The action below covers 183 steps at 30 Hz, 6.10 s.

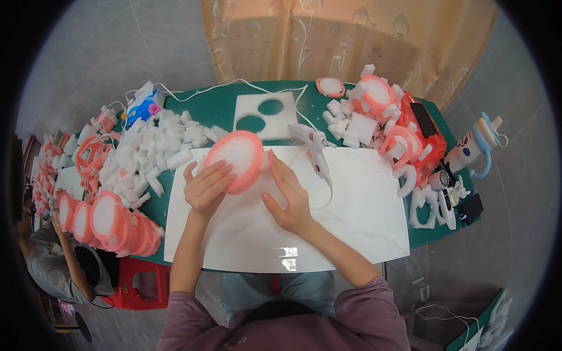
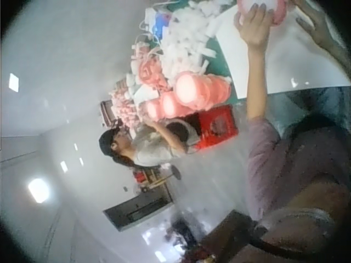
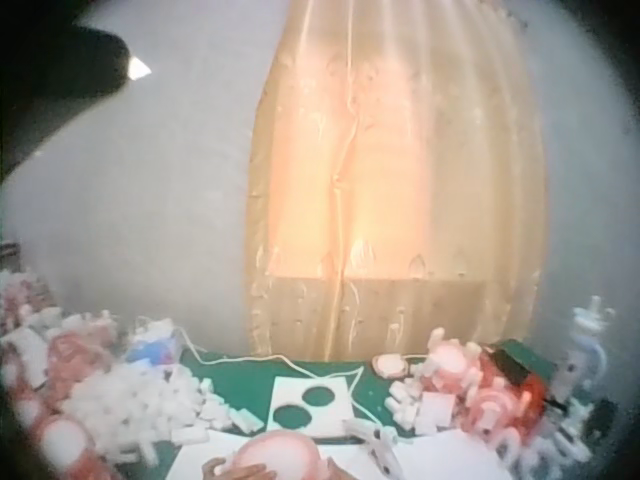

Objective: The person assembles foam crafts by applying hot glue to pink foam rings using a glue gun and attaching white foam pieces to them by hand.

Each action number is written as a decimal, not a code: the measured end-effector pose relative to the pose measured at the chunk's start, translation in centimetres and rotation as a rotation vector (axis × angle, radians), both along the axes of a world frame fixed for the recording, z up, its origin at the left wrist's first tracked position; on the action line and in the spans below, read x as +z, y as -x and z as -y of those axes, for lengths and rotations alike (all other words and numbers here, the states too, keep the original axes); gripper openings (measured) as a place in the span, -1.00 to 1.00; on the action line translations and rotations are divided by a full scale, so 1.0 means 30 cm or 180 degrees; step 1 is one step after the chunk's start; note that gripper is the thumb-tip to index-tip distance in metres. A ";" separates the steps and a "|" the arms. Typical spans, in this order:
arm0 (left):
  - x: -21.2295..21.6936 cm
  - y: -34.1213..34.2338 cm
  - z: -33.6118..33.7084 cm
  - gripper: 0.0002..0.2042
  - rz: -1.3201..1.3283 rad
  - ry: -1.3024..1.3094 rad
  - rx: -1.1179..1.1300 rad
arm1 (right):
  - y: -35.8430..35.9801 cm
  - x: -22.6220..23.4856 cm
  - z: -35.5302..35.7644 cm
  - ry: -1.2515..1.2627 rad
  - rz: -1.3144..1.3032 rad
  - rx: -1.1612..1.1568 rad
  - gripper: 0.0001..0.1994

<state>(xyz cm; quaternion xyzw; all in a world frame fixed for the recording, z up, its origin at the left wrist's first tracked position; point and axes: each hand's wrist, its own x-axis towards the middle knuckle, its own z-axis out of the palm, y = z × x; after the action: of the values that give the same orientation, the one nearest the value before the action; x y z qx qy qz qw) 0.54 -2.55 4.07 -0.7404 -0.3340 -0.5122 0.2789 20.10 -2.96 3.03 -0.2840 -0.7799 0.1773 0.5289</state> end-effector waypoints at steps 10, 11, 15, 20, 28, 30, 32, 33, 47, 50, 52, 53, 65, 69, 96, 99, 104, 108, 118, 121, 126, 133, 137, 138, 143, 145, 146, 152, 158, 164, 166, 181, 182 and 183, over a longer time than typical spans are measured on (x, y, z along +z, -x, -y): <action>-0.005 -0.007 -0.020 -0.84 0.0013 0.0083 -0.0358 | -0.016 0.007 -0.013 -0.0040 0.0211 -0.0030 -0.44; -0.005 -0.010 -0.022 -0.84 -0.0015 0.0069 -0.0386 | -0.019 0.006 -0.015 -0.0011 0.0239 -0.0031 -0.44; -0.008 -0.015 -0.026 -0.83 -0.0035 0.0094 -0.0424 | -0.023 0.007 -0.016 0.0007 0.0250 -0.0061 -0.44; -0.011 -0.011 -0.024 -0.83 -0.0038 0.0105 -0.0423 | -0.014 0.003 -0.016 -0.0019 0.0249 -0.0081 -0.42; -0.014 -0.015 -0.036 -0.83 -0.0023 0.0130 -0.0477 | -0.023 0.007 -0.022 -0.0081 0.0297 -0.0117 -0.42; -0.015 -0.011 -0.036 -0.84 -0.0055 0.0142 -0.0449 | -0.019 0.005 -0.021 -0.0052 0.0290 -0.0104 -0.42; -0.015 -0.009 -0.037 -0.84 -0.0038 0.0164 -0.0480 | -0.017 0.002 -0.022 -0.0041 0.0287 -0.0103 -0.41; -0.015 -0.009 -0.038 -0.84 -0.0016 0.0181 -0.0513 | -0.016 0.004 -0.021 -0.0038 0.0286 -0.0107 -0.41; -0.008 -0.008 -0.045 -0.81 -0.0042 0.0379 -0.0583 | -0.010 -0.018 -0.028 -0.0048 0.0320 -0.0208 -0.38; -0.009 -0.010 -0.046 -0.80 -0.0045 0.0422 -0.0590 | -0.014 -0.016 -0.029 -0.0047 0.0355 -0.0221 -0.38; -0.013 -0.008 -0.047 -0.80 -0.0055 0.0440 -0.0578 | -0.011 -0.022 -0.030 -0.0014 0.0323 -0.0211 -0.39; -0.016 -0.005 -0.048 -0.78 -0.0050 0.0490 -0.0575 | -0.010 -0.025 -0.031 0.0018 0.0293 -0.0206 -0.39; -0.027 0.009 -0.047 -0.74 0.0047 0.0908 -0.0628 | -0.013 -0.028 -0.036 0.0257 0.0194 -0.0158 -0.42; -0.028 0.011 -0.046 -0.73 0.0050 0.0954 -0.0659 | -0.014 -0.025 -0.035 0.0244 0.0224 -0.0150 -0.44; -0.027 0.016 -0.043 -0.72 0.0089 0.1254 -0.0784 | -0.019 -0.028 -0.041 0.0027 0.0330 -0.0341 -0.57; -0.023 0.013 -0.042 -0.72 0.0101 0.1232 -0.0800 | -0.022 -0.022 -0.039 0.0007 0.0329 -0.0343 -0.58; -0.030 0.017 -0.040 -0.71 0.0083 0.1273 -0.0797 | -0.021 -0.023 -0.038 0.0020 0.0269 -0.0296 -0.59; -0.029 0.024 -0.048 -0.74 -0.0001 0.1203 -0.0830 | -0.023 -0.034 -0.051 -0.0164 0.0314 -0.0278 -0.61; -0.033 0.023 -0.053 -0.72 0.0060 0.1285 -0.0871 | -0.028 -0.038 -0.055 0.0007 0.0299 -0.0221 -0.63; -0.030 0.024 -0.048 -0.71 0.0122 0.1308 -0.0875 | -0.027 -0.036 -0.052 -0.0003 0.0288 -0.0201 -0.63; -0.040 0.029 -0.052 -0.68 0.0227 0.1357 -0.0925 | -0.023 -0.043 -0.051 -0.0011 0.0264 -0.0204 -0.63; -0.037 0.031 -0.051 -0.70 0.0205 0.1416 -0.0856 | -0.021 -0.031 -0.046 -0.0006 0.0405 -0.0212 -0.65; -0.041 0.033 -0.056 -0.69 0.0158 0.1392 -0.0934 | -0.025 -0.043 -0.057 -0.0215 0.0480 -0.0216 -0.63; -0.040 0.033 -0.056 -0.69 0.0131 0.1407 -0.0933 | -0.024 -0.041 -0.056 -0.0224 0.0479 -0.0216 -0.63; -0.038 0.033 -0.055 -0.69 0.0106 0.1402 -0.0896 | -0.026 -0.046 -0.056 -0.0107 0.0507 -0.0224 -0.64; -0.036 0.033 -0.055 -0.69 0.0106 0.1411 -0.0883 | -0.021 -0.042 -0.057 -0.0073 0.0458 -0.0288 -0.66; -0.034 0.035 -0.056 -0.68 0.0068 0.1398 -0.0871 | -0.019 -0.040 -0.059 -0.0035 0.0408 -0.0351 -0.69; -0.040 0.057 -0.066 -0.66 0.0064 0.1512 -0.0771 | -0.031 -0.040 -0.091 -0.0070 -0.0015 -0.0802 -0.79; -0.062 0.098 -0.084 -0.67 0.0411 0.1988 -0.0297 | -0.134 -0.098 -0.162 0.0608 -0.0924 -0.2125 -0.82; -0.063 0.128 -0.094 -0.59 0.0740 0.2103 0.0057 | -0.229 -0.177 -0.290 0.0503 -0.1584 -0.2222 -0.90; -0.064 0.134 -0.091 -0.58 0.0781 0.2111 0.0021 | -0.219 -0.176 -0.289 0.0889 -0.1421 -0.2094 -0.81; -0.068 0.133 -0.085 -0.48 0.0719 0.2720 -0.0322 | -0.195 -0.157 -0.262 0.1785 0.0063 -0.1741 -0.65; -0.066 0.133 -0.087 -0.48 0.0682 0.2757 -0.0417 | -0.199 -0.160 -0.272 0.1715 -0.0148 -0.1758 -0.66; -0.064 0.131 -0.089 -0.49 0.0645 0.2792 -0.0513 | -0.203 -0.163 -0.279 0.1642 -0.0359 -0.1774 -0.66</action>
<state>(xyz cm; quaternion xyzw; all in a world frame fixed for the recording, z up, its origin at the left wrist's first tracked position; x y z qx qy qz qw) -3.40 0.11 2.14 -0.7583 -0.4863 -0.4123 -0.1358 26.20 5.40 -1.86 -0.5986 -0.5722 0.2324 0.5101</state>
